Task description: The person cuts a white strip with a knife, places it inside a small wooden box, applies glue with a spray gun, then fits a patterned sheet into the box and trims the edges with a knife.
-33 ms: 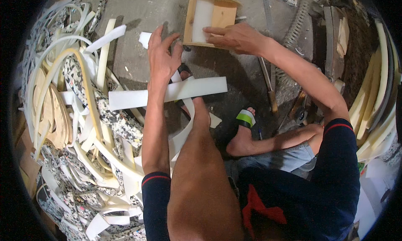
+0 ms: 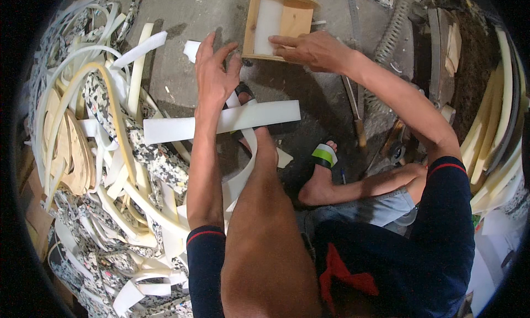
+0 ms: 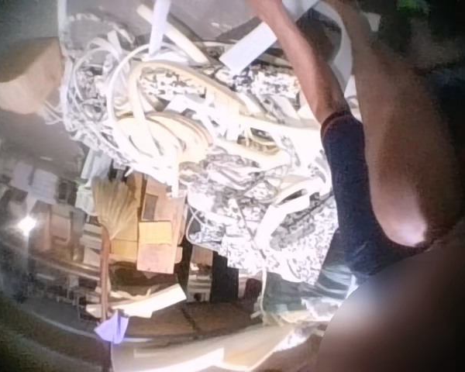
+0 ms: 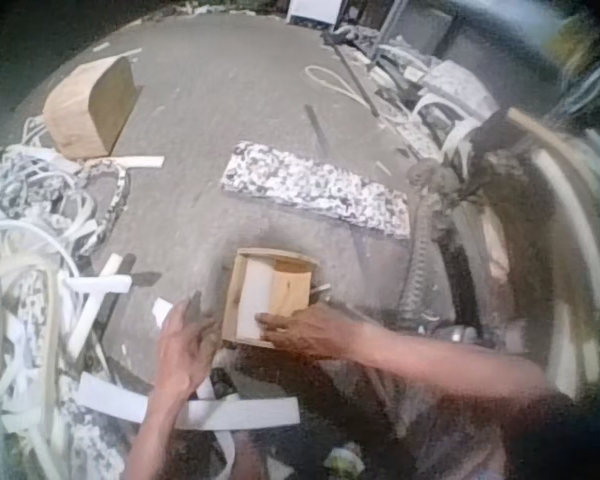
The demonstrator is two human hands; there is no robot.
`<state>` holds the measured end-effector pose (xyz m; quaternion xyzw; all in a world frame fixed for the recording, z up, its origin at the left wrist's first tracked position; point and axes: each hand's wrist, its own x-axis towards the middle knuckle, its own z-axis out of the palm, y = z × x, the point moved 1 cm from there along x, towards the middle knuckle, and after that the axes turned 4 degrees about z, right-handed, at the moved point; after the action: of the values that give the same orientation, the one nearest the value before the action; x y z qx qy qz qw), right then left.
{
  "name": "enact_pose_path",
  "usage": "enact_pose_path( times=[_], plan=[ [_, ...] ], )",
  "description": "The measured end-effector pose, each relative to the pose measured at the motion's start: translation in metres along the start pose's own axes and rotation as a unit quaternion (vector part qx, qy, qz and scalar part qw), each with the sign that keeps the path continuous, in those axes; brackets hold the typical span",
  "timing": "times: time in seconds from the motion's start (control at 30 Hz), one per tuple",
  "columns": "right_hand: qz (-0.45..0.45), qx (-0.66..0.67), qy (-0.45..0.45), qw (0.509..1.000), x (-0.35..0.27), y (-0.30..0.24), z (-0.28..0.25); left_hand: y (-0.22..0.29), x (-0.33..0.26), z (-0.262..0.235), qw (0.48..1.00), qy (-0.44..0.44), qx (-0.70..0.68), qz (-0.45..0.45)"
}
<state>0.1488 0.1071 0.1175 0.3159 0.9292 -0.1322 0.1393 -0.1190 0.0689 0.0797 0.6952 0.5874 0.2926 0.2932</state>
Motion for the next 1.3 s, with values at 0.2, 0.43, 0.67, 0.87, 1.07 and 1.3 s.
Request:
enact_pose_path(
  times=[0.2,0.43,0.67,0.87,1.07,1.3],
  plan=[
    [0.006,0.021,0.126,0.992,0.006,0.006,0.01,-0.002,0.004,0.0,1.0,0.015,-0.005,0.025],
    [0.05,-0.023,0.083,0.995,0.005,0.0,0.004,0.005,0.005,0.003,1.0,0.01,-0.012,0.007],
    [0.021,0.006,0.113,0.993,0.01,0.001,-0.005,0.003,0.002,0.005,0.999,0.029,-0.029,0.026],
    [0.037,0.022,0.108,0.993,0.011,0.001,-0.002,0.004,0.002,0.001,1.0,0.017,-0.01,0.017],
    [0.166,-0.003,0.122,0.979,0.022,0.022,0.003,0.006,0.001,-0.001,1.0,0.012,-0.016,-0.001],
    [0.131,-0.018,0.127,0.983,0.042,0.037,0.003,0.008,0.001,-0.003,0.999,0.015,-0.027,-0.015]
  ],
)
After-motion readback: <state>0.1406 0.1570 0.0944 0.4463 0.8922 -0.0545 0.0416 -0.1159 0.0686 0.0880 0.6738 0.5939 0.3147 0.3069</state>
